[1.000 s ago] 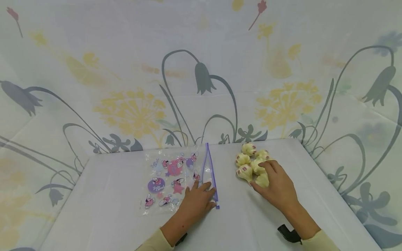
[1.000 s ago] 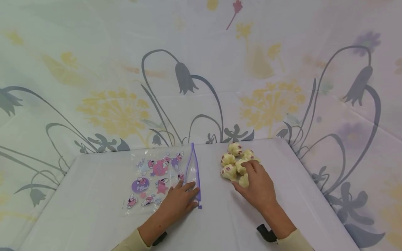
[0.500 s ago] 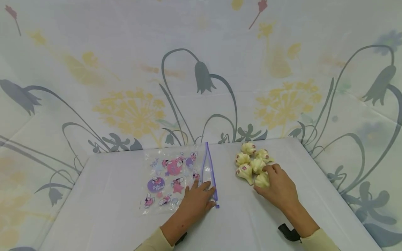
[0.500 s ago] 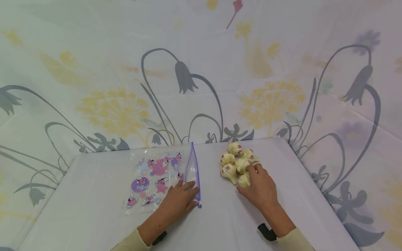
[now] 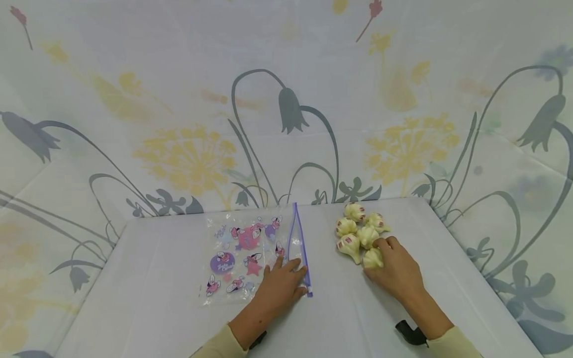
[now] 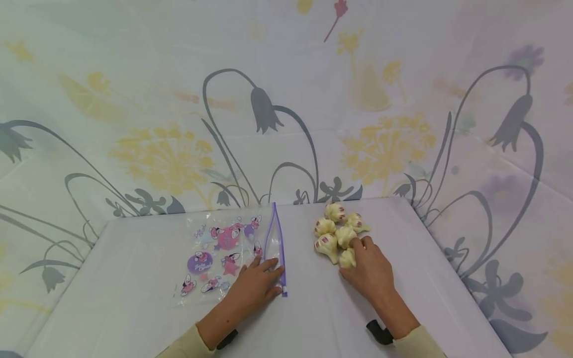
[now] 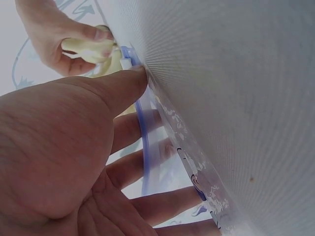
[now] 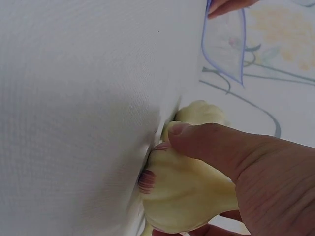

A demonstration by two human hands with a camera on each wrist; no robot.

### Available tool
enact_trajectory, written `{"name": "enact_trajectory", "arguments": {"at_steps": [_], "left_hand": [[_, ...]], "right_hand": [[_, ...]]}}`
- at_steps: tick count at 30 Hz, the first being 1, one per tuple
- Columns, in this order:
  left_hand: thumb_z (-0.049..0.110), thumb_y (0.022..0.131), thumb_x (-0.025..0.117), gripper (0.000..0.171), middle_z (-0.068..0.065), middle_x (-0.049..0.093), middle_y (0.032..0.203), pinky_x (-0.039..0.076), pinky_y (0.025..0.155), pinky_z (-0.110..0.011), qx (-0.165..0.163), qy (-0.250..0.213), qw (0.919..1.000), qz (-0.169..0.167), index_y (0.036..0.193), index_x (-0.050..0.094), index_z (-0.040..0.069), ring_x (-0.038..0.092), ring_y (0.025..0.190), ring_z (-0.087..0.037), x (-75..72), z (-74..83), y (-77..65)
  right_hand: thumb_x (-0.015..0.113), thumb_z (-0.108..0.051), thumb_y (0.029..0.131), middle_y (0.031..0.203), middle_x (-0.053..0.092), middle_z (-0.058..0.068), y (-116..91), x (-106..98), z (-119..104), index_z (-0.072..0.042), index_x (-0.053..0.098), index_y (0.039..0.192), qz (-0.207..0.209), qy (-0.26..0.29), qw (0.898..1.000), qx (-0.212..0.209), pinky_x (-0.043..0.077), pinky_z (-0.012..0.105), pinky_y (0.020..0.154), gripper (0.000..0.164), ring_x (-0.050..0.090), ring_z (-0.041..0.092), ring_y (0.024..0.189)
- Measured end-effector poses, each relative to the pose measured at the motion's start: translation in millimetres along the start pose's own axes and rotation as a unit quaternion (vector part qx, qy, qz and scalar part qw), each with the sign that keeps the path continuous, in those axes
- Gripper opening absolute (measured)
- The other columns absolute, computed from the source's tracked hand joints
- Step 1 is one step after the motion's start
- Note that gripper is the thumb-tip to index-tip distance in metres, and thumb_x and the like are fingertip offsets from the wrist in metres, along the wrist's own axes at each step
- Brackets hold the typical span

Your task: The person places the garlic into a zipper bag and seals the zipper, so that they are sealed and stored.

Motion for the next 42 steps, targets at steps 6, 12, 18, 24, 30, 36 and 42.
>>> {"name": "enact_trajectory", "arguments": {"at_steps": [6, 12, 18, 24, 30, 36, 42], "left_hand": [[0.043, 0.099, 0.073, 0.049, -0.005, 0.058, 0.154, 0.045, 0.106, -0.075, 0.0, 0.002, 1.0, -0.002, 0.144, 0.068, 0.022, 0.044, 0.148, -0.049, 1.0, -0.4, 0.3], [0.043, 0.1, 0.073, 0.05, -0.004, 0.058, 0.154, 0.045, 0.106, -0.075, 0.0, 0.003, 1.0, -0.004, 0.145, 0.068, 0.022, 0.044, 0.148, -0.049, 1.5, -1.2, -0.5], [0.043, 0.099, 0.073, 0.051, -0.004, 0.058, 0.155, 0.044, 0.106, -0.075, -0.003, 0.0, 1.0, -0.009, 0.145, 0.067, 0.022, 0.043, 0.149, -0.049, 2.0, -2.3, -1.4], [0.043, 0.1, 0.072, 0.05, -0.004, 0.057, 0.155, 0.044, 0.107, -0.074, -0.006, -0.003, 0.9999, -0.015, 0.145, 0.067, 0.022, 0.043, 0.149, -0.048, 2.1, -3.9, -2.7], [0.042, 0.1, 0.072, 0.05, -0.004, 0.057, 0.155, 0.043, 0.107, -0.074, -0.004, -0.007, 0.9999, -0.013, 0.145, 0.067, 0.021, 0.042, 0.149, -0.048, -0.6, -1.6, -3.6], [0.041, 0.1, 0.073, 0.049, -0.005, 0.057, 0.155, 0.043, 0.108, -0.074, -0.005, -0.004, 0.9999, -0.01, 0.145, 0.067, 0.021, 0.041, 0.15, -0.049, -4.8, 1.7, -3.2], [0.039, 0.099, 0.074, 0.048, -0.006, 0.059, 0.154, 0.045, 0.106, -0.074, -0.004, 0.0, 1.0, -0.002, 0.143, 0.069, 0.02, 0.043, 0.149, -0.05, -6.9, 4.0, -2.7]], "right_hand": [[0.095, -0.017, 0.071, 0.114, 0.062, 0.019, -0.3, 1.2, 0.1, -0.001, 0.063, 0.118, -0.008, 0.004, 1.0, 0.004, 0.056, 0.054, 0.071, 0.058, 0.066, 0.036, 0.091], [0.09, -0.012, 0.069, 0.111, 0.06, 0.02, -0.8, -3.7, -3.2, 0.001, 0.06, 0.115, -0.003, 0.009, 1.0, 0.0, 0.055, 0.053, 0.073, 0.056, 0.065, 0.036, 0.089], [0.089, -0.012, 0.07, 0.114, 0.06, 0.021, -1.5, -12.2, -10.0, 0.0, 0.059, 0.118, 0.002, 0.024, 1.0, 0.001, 0.054, 0.054, 0.074, 0.058, 0.064, 0.035, 0.089], [0.091, -0.011, 0.07, 0.118, 0.06, 0.019, -1.7, -16.3, -21.3, -0.001, 0.062, 0.122, 0.019, 0.048, 0.998, -0.024, 0.055, 0.053, 0.074, 0.06, 0.065, 0.035, 0.091], [0.092, -0.009, 0.07, 0.119, 0.06, 0.016, 0.4, -19.1, -36.2, -0.001, 0.063, 0.121, 0.046, 0.061, 0.996, -0.051, 0.056, 0.053, 0.079, 0.059, 0.066, 0.035, 0.097], [0.093, -0.01, 0.072, 0.119, 0.06, 0.014, 6.8, -17.7, -55.0, 0.0, 0.064, 0.124, 0.051, 0.072, 0.994, -0.067, 0.057, 0.053, 0.085, 0.06, 0.066, 0.035, 0.103], [0.094, -0.01, 0.071, 0.118, 0.061, 0.014, 11.8, -13.2, -69.1, 0.0, 0.065, 0.124, 0.058, 0.082, 0.991, -0.085, 0.058, 0.051, 0.085, 0.061, 0.067, 0.034, 0.102]]}}
Point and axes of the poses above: each hand's wrist, its own y-axis towards the middle knuckle, its own x-axis out of the palm, z = x × y, the point moved 6 cm from there along y, towards the middle knuckle
